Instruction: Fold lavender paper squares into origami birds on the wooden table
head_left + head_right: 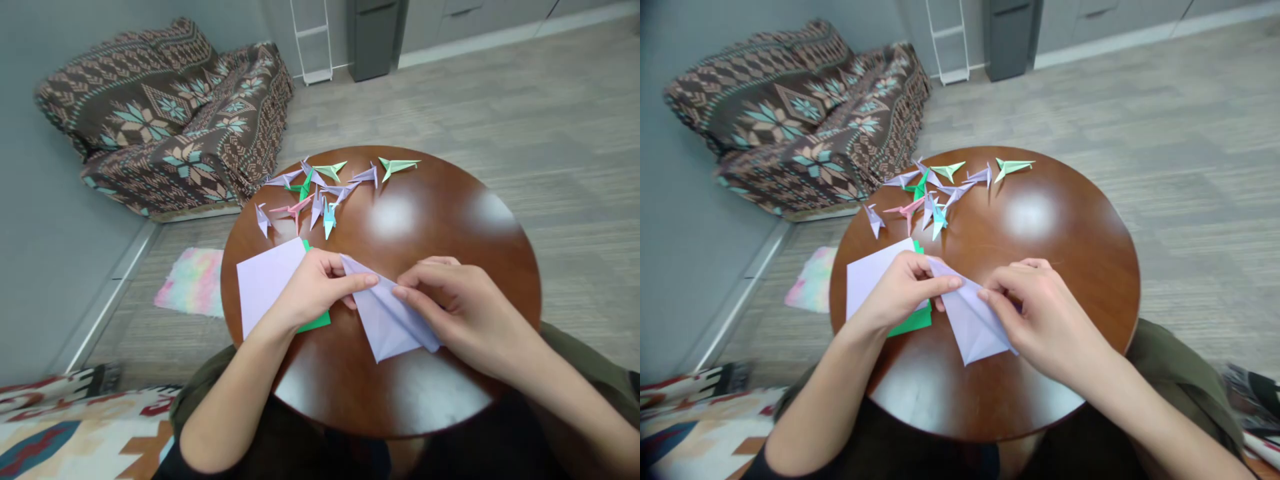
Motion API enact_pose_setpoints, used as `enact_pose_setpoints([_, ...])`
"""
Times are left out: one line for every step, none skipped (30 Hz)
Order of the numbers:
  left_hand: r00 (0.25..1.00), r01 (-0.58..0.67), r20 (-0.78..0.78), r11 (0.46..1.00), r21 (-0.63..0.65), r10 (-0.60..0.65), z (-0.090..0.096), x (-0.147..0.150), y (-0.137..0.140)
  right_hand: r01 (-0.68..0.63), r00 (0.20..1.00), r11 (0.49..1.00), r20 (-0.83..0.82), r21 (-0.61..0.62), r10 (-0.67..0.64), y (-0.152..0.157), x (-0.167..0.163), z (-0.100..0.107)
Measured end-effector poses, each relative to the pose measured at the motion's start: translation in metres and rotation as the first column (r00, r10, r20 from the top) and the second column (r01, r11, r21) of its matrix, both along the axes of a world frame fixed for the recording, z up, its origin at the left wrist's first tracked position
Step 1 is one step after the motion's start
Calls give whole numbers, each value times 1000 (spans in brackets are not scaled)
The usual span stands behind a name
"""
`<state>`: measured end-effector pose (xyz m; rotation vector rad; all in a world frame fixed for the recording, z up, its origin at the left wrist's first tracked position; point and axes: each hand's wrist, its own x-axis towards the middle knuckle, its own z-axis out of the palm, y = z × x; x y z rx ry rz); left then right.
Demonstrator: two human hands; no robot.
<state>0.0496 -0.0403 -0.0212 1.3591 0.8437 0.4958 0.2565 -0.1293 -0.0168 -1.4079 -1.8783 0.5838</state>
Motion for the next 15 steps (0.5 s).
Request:
enact_pose_setpoints([1000,1,1,1000,3,-1,0,0,0,-3,1000,1000,-1,-1,3,0,0,0])
enact_pose_setpoints([1000,1,1,1000,7,-1,0,0,0,-5,1000,1000,-4,-1,5,0,0,1])
enact_pose_setpoints([1000,-3,-1,1000,12,3,0,0,-1,-7,1000,1000,-9,0,7,0,0,1])
enact_pose_setpoints([1000,-10,-4,1000,17,10,0,0,-1,-9,1000,1000,-13,-3,9,0,0,1])
enact_pose_setpoints([1000,-16,-6,1000,21,16,0,1,-1,-12,1000,1000,-16,-12,12,0,-1,1])
enact_pose_setpoints([1000,-23,-4,999,24,23,0,1,-2,-13,1000,1000,-16,-23,12,0,-1,2])
enact_pose_setpoints([999,-33,-1,999,28,33,1,2,-2,-10,1000,999,-14,-34,10,0,-1,1])
enact_pose_setpoints([999,-45,7,999,30,45,1,2,-3,-9,1000,999,-12,-45,8,1,-2,1])
enact_pose_setpoints([998,-59,19,998,34,58,1,3,-4,-6,1000,999,-14,-54,5,1,-3,1])
enact_pose_setpoints([997,-75,32,996,40,73,1,4,-4,-3,1000,998,-21,-60,1,2,-3,0])
enact_pose_setpoints([995,-92,39,995,48,90,2,5,-5,4,999,998,-36,-65,-6,2,-4,-1])
enact_pose_setpoints([994,-107,41,993,56,105,2,5,-6,9,998,997,-55,-77,-14,3,-5,-1])
enact_pose_setpoints([993,-116,40,991,64,114,1,6,-6,13,997,995,-76,-97,-21,3,-6,-2])
enact_pose_setpoints([992,-120,38,990,70,118,1,6,-6,16,995,993,-99,-119,-28,4,-6,-3])
enact_pose_setpoints([992,-123,39,990,74,120,0,6,-6,19,992,990,-118,-140,-36,4,-7,-3])
